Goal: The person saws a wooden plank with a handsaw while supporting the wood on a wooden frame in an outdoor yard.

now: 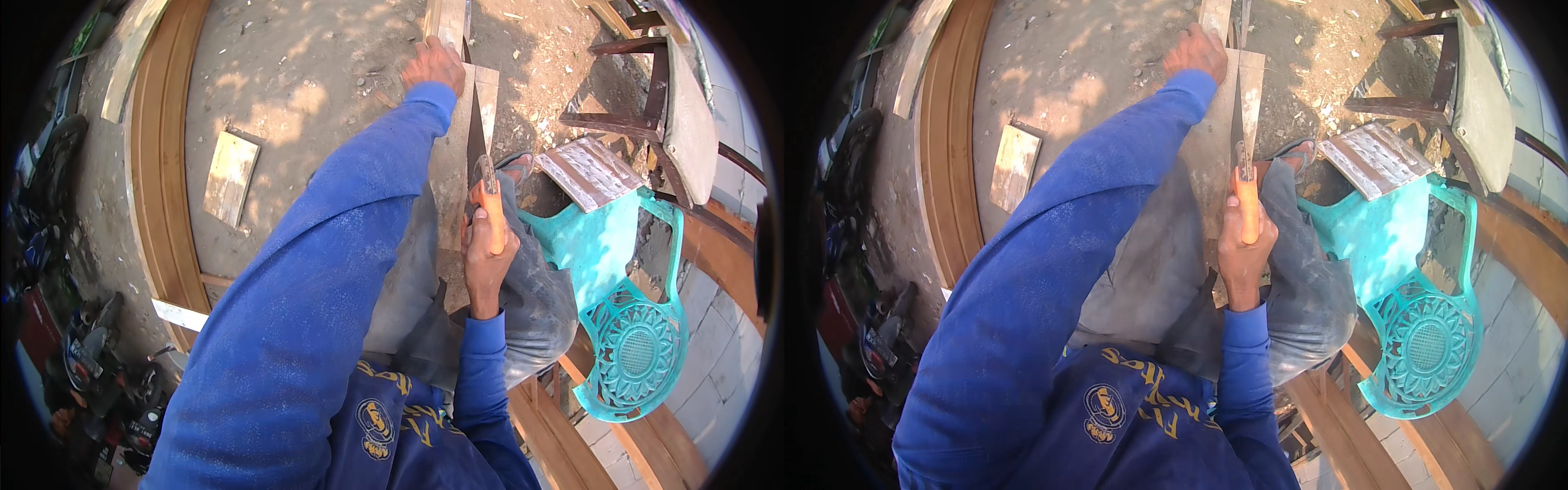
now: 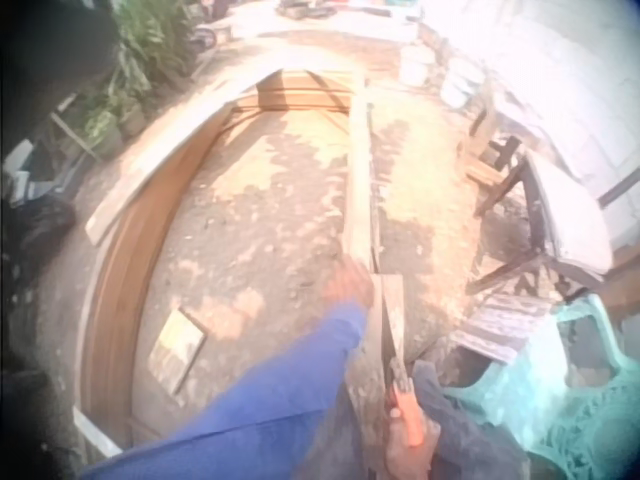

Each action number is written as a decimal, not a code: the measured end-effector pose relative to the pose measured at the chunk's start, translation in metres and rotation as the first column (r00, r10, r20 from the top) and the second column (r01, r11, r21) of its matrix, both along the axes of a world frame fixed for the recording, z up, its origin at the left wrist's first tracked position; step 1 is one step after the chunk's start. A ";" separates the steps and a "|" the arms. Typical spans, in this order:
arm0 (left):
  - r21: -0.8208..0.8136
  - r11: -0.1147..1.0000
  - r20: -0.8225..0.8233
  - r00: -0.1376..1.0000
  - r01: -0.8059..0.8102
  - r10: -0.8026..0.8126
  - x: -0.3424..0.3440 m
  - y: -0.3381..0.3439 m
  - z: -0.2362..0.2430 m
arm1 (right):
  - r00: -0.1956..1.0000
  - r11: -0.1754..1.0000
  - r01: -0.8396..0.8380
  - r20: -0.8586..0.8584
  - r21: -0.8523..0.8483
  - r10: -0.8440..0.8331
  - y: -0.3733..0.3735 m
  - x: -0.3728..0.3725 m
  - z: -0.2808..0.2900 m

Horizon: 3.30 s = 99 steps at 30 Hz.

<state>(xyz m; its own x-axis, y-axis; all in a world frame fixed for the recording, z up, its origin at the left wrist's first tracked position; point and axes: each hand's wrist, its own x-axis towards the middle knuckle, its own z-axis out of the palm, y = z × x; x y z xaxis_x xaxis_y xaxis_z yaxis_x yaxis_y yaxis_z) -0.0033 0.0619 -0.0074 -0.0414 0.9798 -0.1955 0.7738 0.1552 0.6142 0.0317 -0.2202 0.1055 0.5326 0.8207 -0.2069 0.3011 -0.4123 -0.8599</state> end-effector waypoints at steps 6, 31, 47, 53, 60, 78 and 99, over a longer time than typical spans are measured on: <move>0.010 1.000 0.004 1.000 0.008 -0.008 -0.001 -0.003 -0.005 | 0.996 0.982 -0.067 0.048 -0.175 0.077 -0.137 -0.032 0.082; 0.009 1.000 0.065 0.998 0.001 -0.002 0.003 -0.003 0.008 | 1.000 0.998 -0.018 0.015 -0.068 0.019 0.010 0.008 -0.012; 0.024 0.999 0.040 0.999 0.034 -0.035 0.004 -0.003 0.008 | 0.999 0.999 0.035 0.005 -0.021 -0.035 -0.004 0.000 -0.020; 0.010 1.000 -0.020 1.000 0.013 -0.012 -0.011 0.003 0.003 | 0.994 0.999 0.016 0.111 0.046 -0.021 0.011 -0.019 -0.008; 0.049 0.999 -0.094 0.996 -0.001 0.006 0.010 -0.003 -0.003 | 0.995 0.997 0.040 0.088 0.068 -0.046 -0.005 -0.009 0.023; 0.071 0.997 -0.072 0.997 -0.014 0.020 -0.003 0.007 -0.002 | 0.997 0.998 0.013 0.075 -0.056 -0.009 0.008 -0.011 0.053; 0.076 0.997 -0.037 0.999 -0.014 0.017 0.002 0.000 -0.011 | 0.997 0.946 0.061 -0.023 -0.319 -0.072 -0.133 -0.035 0.144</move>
